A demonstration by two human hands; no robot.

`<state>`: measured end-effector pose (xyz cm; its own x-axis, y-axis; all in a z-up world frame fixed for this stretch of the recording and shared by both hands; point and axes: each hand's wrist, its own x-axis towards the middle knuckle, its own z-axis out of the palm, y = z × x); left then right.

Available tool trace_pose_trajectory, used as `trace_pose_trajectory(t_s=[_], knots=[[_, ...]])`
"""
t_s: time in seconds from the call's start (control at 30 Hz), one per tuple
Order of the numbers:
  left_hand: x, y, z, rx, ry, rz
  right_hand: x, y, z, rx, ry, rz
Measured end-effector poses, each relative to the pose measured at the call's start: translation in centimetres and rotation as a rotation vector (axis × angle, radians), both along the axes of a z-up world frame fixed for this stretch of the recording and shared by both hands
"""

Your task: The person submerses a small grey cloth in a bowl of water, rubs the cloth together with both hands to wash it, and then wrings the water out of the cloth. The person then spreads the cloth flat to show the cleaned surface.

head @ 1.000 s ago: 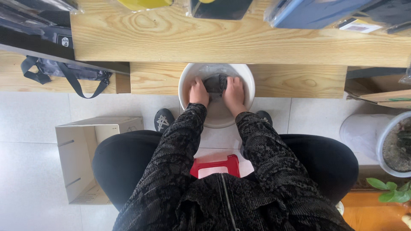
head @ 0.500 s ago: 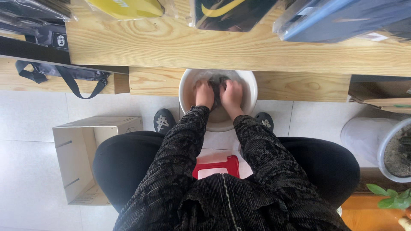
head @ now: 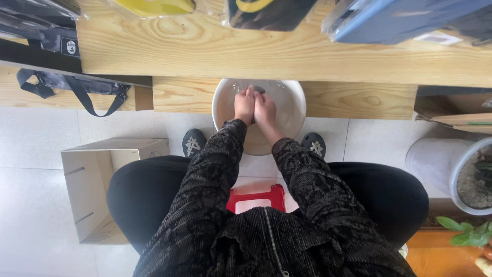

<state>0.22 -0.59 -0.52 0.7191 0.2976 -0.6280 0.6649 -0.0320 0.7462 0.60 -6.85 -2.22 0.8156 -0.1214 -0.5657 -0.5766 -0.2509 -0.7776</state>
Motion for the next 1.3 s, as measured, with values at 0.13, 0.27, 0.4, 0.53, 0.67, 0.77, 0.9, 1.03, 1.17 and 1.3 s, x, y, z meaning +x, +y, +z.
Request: trace_pose_trajectory(t_s=[0.13, 0.27, 0.4, 0.53, 0.67, 0.77, 0.9, 1.03, 1.17, 1.3], knots=[[0.0, 0.0, -0.2, -0.013, 0.016, -0.057, 2.0, -1.7, -1.4, -0.099, -0.128, -0.018], [0.9, 1.5, -0.4, -0.002, 0.036, -0.06, 0.9, -1.1, -1.0, -0.057, -0.103, -0.078], [0.9, 1.8, -1.4, -0.002, 0.009, 0.029, 0.7, -0.2, -0.2, -0.062, -0.057, -0.038], [0.3, 0.5, 1.8, -0.005, 0.042, -0.122, 2.3, -2.1, -0.1, -0.147, -0.329, 0.004], [1.0, 1.2, 7.1, 0.063, 0.099, -0.032, 0.5, -0.9, 2.7, 0.071, 0.035, -0.05], [-0.2, 0.1, 4.4, 0.044, 0.158, -0.068, 1.0, -2.3, 2.4, -0.022, -0.063, 0.021], [0.3, 0.3, -1.7, 0.07, 0.132, -0.078, 0.0, -2.0, 3.2, -0.068, -0.069, -0.058], [0.2, 2.5, 1.7, 0.106, 0.091, -0.006, -1.0, -0.1, 4.4, 0.041, 0.075, -0.015], [0.0, 2.9, 2.3, 0.238, 0.047, -0.09, 0.5, -1.4, 3.5, -0.455, -0.528, 0.138], [-1.1, 3.5, -1.1, 0.57, -0.034, -0.319, -0.7, -3.1, 8.9, -0.787, -0.513, 0.321]])
